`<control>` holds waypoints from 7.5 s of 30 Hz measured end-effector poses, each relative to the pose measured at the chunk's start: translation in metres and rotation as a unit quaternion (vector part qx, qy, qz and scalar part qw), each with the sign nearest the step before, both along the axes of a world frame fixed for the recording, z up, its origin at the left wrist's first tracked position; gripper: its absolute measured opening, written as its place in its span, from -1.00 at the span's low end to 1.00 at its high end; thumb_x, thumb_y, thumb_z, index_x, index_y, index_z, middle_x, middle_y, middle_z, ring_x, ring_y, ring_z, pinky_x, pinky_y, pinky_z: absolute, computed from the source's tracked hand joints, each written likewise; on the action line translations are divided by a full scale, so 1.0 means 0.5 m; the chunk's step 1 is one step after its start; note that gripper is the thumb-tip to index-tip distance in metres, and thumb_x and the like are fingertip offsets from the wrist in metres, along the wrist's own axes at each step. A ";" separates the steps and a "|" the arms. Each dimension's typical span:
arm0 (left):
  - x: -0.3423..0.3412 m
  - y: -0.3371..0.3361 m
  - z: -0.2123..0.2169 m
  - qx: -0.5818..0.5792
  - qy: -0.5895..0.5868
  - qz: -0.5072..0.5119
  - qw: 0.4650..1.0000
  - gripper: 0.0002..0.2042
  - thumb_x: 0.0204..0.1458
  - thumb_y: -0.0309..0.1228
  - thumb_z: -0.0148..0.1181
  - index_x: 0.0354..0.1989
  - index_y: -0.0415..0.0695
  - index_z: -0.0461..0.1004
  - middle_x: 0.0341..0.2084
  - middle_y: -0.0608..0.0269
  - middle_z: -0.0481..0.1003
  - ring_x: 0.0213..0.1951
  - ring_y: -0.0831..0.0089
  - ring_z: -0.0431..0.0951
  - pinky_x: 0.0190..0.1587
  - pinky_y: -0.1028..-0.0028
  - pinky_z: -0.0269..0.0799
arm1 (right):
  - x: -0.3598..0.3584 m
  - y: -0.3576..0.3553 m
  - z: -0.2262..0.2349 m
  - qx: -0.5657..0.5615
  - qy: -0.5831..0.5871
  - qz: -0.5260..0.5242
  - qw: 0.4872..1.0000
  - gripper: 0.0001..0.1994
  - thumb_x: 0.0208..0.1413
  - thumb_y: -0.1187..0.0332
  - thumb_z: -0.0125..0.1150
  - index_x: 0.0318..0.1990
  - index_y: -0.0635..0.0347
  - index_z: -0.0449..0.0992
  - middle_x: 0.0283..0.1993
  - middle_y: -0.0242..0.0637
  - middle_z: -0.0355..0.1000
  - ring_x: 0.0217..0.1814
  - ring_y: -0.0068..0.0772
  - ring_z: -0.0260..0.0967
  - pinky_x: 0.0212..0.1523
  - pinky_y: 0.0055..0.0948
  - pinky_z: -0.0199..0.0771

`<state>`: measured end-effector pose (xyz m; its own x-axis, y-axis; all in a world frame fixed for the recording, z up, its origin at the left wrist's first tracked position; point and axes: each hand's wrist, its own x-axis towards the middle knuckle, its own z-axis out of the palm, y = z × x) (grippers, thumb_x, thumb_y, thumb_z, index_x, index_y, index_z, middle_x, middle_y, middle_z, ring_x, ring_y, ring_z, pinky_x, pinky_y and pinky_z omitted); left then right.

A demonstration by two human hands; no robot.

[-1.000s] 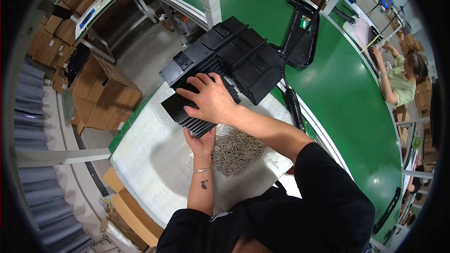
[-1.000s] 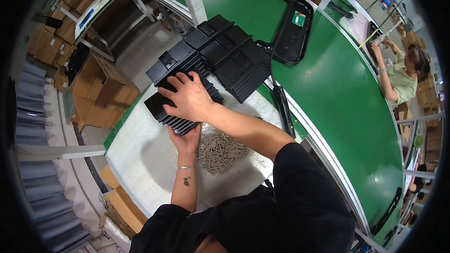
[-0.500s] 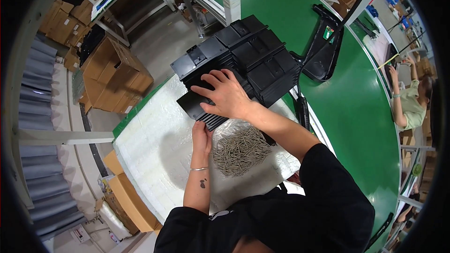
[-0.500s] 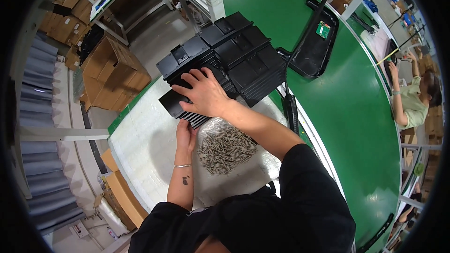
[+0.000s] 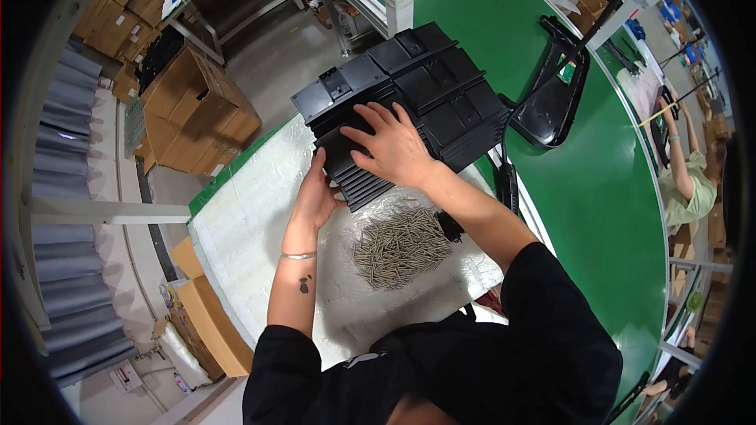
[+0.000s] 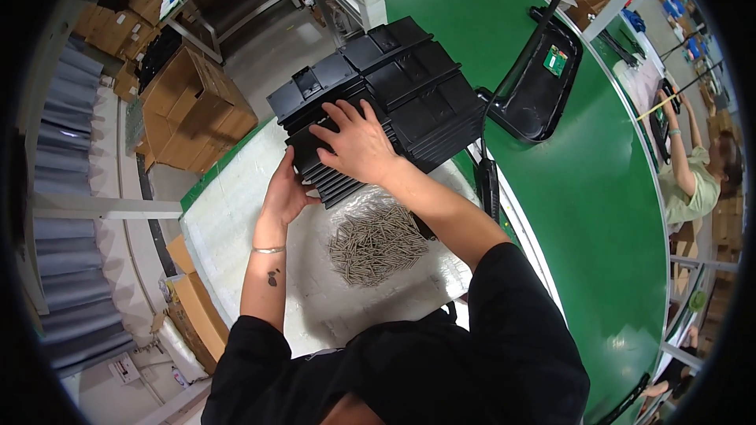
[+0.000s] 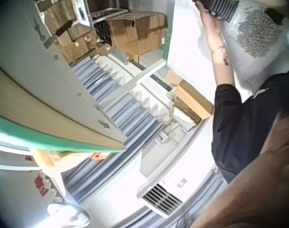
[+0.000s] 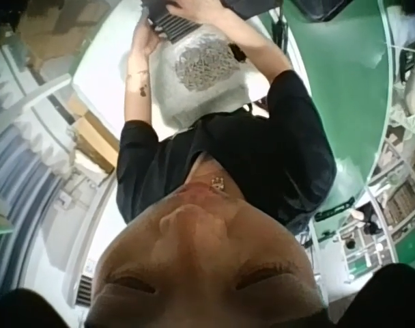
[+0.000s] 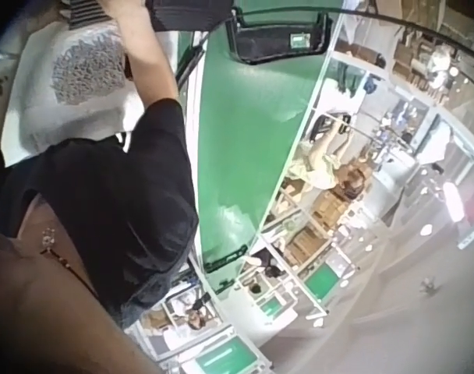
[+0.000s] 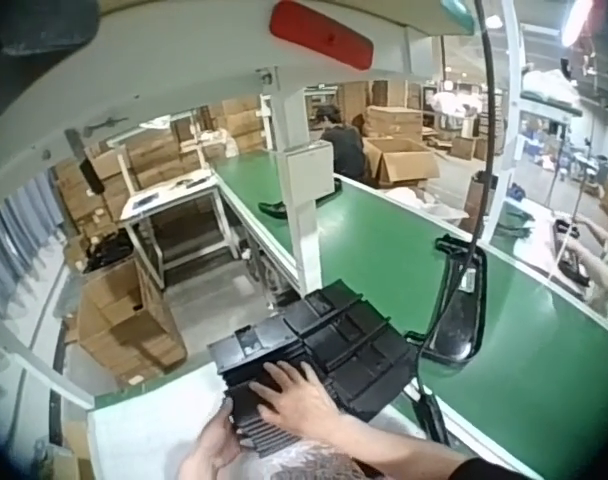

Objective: Organizing and packing black plastic components into a cardboard box on a factory assembly line.

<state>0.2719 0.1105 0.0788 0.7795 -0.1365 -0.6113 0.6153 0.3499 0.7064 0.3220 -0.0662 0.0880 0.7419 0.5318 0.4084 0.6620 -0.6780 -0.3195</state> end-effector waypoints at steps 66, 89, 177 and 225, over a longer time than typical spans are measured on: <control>-1.299 0.724 -0.491 -0.126 0.212 0.660 0.709 -0.69 0.03 -0.21 0.02 -0.11 -0.09 0.36 -0.10 0.16 0.40 -0.10 0.36 0.38 -0.04 0.38 0.34 | -0.782 1.018 -0.154 -0.129 0.462 0.389 0.787 -0.76 0.01 0.46 0.04 -0.13 0.28 0.42 -0.25 -0.16 0.41 -0.24 -0.35 0.39 -0.19 -0.48 0.39; -1.220 0.954 -1.030 0.497 0.217 0.016 0.840 -0.76 -0.05 -0.47 -0.16 -0.42 -0.25 0.49 -0.38 -0.09 0.49 -0.28 0.13 0.53 -0.20 0.28 0.46 | -0.840 1.190 -1.053 -0.428 0.557 0.247 0.668 -0.47 0.08 0.02 -0.12 0.05 0.27 0.30 0.12 0.13 0.20 0.16 0.07 0.16 0.15 -0.27 0.14; -0.161 0.281 -0.180 -0.392 -0.158 0.370 0.827 -0.66 -0.32 -0.58 0.01 -0.25 -0.24 0.42 -0.24 0.13 0.48 -0.10 0.23 0.42 0.03 0.20 0.26 | -0.106 0.512 0.149 -0.222 -0.014 0.088 0.971 0.02 -0.67 0.18 0.42 0.20 0.04 0.14 -0.02 -0.16 0.18 -0.01 -0.04 0.12 -0.19 -0.23 0.43; -0.006 0.372 -0.011 0.176 0.041 -0.039 0.983 -0.34 -0.15 0.11 0.14 0.04 -0.11 0.27 -0.08 0.09 0.38 -0.07 0.14 0.39 -0.13 -0.06 0.29 | -0.118 0.297 -0.105 0.460 0.514 -0.227 0.688 -0.18 0.02 -0.17 -0.05 0.24 0.36 -0.01 0.30 0.00 -0.03 0.36 -0.17 -0.15 0.29 -0.39 -0.19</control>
<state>0.2691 0.2968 0.0734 0.7217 0.0372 -0.6912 0.6899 0.0433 0.7226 0.2630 0.0823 0.0354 0.8944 0.0180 -0.4468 -0.4470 0.0618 -0.8924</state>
